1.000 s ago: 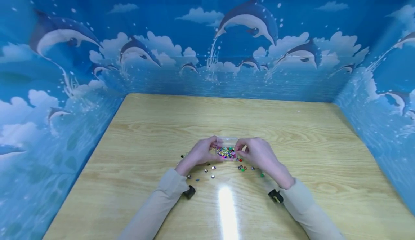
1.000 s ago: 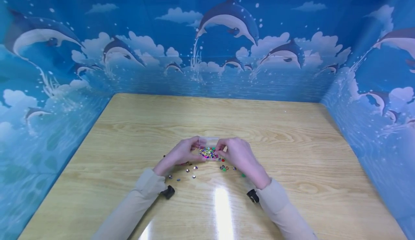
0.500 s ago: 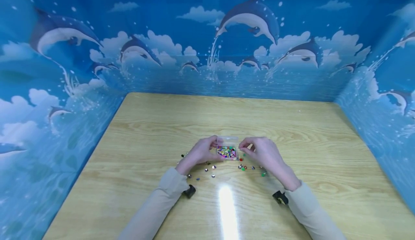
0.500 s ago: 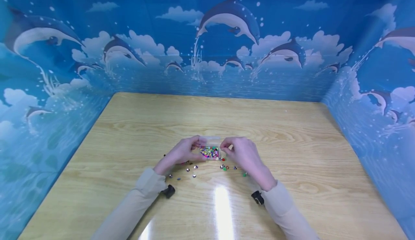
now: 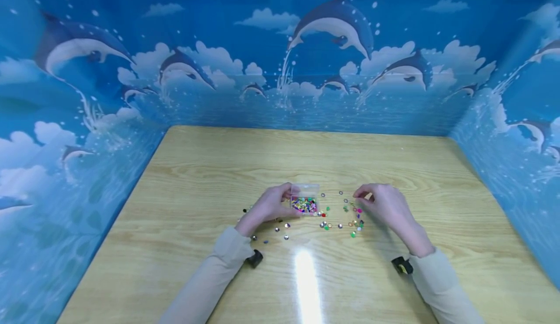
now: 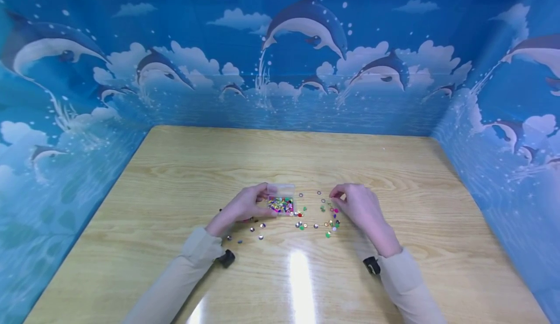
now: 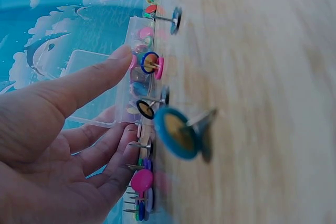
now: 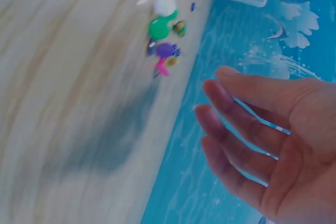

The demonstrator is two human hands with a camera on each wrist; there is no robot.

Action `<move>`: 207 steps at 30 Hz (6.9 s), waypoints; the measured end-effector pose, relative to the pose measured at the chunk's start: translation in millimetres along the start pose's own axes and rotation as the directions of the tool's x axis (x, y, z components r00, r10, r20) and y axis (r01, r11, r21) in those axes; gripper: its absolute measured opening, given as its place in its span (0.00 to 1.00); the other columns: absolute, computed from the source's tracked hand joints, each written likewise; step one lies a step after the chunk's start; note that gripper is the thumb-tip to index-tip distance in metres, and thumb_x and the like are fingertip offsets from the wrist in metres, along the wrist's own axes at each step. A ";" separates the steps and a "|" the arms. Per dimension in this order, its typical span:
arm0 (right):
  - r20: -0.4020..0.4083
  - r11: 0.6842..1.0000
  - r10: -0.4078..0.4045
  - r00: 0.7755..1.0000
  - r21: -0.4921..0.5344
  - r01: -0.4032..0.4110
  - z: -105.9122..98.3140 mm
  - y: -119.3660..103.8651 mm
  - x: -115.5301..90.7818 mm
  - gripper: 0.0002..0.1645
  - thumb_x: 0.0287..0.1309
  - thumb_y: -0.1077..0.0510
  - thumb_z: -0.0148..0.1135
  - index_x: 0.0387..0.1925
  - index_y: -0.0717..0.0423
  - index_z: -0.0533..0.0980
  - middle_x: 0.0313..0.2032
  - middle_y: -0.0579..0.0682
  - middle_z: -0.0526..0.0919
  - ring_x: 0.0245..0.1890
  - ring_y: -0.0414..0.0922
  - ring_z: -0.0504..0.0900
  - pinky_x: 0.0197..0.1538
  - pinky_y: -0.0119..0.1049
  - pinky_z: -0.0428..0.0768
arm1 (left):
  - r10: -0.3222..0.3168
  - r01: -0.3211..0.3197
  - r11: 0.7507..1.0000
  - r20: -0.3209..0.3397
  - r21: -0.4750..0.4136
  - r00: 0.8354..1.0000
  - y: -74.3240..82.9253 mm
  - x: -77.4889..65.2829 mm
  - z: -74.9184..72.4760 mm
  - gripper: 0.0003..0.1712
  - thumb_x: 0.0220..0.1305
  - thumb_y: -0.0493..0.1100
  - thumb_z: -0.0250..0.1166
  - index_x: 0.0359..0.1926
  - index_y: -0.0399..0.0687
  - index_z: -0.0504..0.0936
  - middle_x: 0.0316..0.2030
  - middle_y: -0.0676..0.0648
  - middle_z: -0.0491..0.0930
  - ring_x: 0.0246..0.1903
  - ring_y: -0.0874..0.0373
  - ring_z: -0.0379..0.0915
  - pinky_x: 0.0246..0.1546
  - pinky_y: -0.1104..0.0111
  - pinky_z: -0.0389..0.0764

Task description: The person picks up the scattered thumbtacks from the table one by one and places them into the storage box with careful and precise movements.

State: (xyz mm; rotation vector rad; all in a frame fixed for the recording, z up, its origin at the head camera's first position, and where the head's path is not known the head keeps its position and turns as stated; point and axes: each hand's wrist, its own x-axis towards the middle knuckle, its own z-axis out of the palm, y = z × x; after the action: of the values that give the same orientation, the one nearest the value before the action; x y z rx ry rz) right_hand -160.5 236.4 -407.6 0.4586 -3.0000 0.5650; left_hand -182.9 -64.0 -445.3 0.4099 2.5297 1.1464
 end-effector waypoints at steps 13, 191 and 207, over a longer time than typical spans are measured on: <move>0.130 0.999 0.017 0.991 -0.042 -0.012 13.6 14.3 -0.8 0.05 0.52 0.61 0.75 0.31 0.49 0.86 0.29 0.45 0.88 0.28 0.41 0.82 0.32 0.38 0.81 | 0.012 -0.012 1.000 -0.003 0.010 1.000 2.5 -1.5 -0.4 0.37 0.51 0.46 0.80 0.62 0.48 0.76 0.58 0.42 0.80 0.58 0.46 0.76 0.63 0.53 0.76; 0.023 0.999 0.040 0.999 0.025 -0.040 26.1 -21.6 13.4 0.05 0.60 0.62 0.70 0.37 0.59 0.85 0.25 0.48 0.85 0.13 0.37 0.65 0.17 0.27 0.61 | 0.005 -0.005 1.000 0.000 0.009 1.000 -0.7 0.7 -0.5 0.36 0.50 0.48 0.81 0.60 0.50 0.77 0.55 0.45 0.81 0.55 0.48 0.76 0.60 0.55 0.78; -0.038 0.983 -0.079 0.996 0.163 0.084 42.8 -71.5 25.9 0.03 0.58 0.58 0.73 0.35 0.52 0.86 0.29 0.48 0.88 0.13 0.33 0.71 0.15 0.28 0.67 | 0.023 -0.023 1.000 -0.005 -0.001 1.000 -2.4 0.8 0.1 0.37 0.51 0.47 0.81 0.61 0.49 0.77 0.55 0.45 0.82 0.54 0.48 0.77 0.58 0.54 0.79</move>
State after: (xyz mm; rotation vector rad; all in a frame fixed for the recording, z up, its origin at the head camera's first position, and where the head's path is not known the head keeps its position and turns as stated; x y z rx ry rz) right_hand -163.8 150.0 -419.8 0.5731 -2.9013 0.8092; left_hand -183.9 -65.1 -447.3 0.4381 2.5347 1.1582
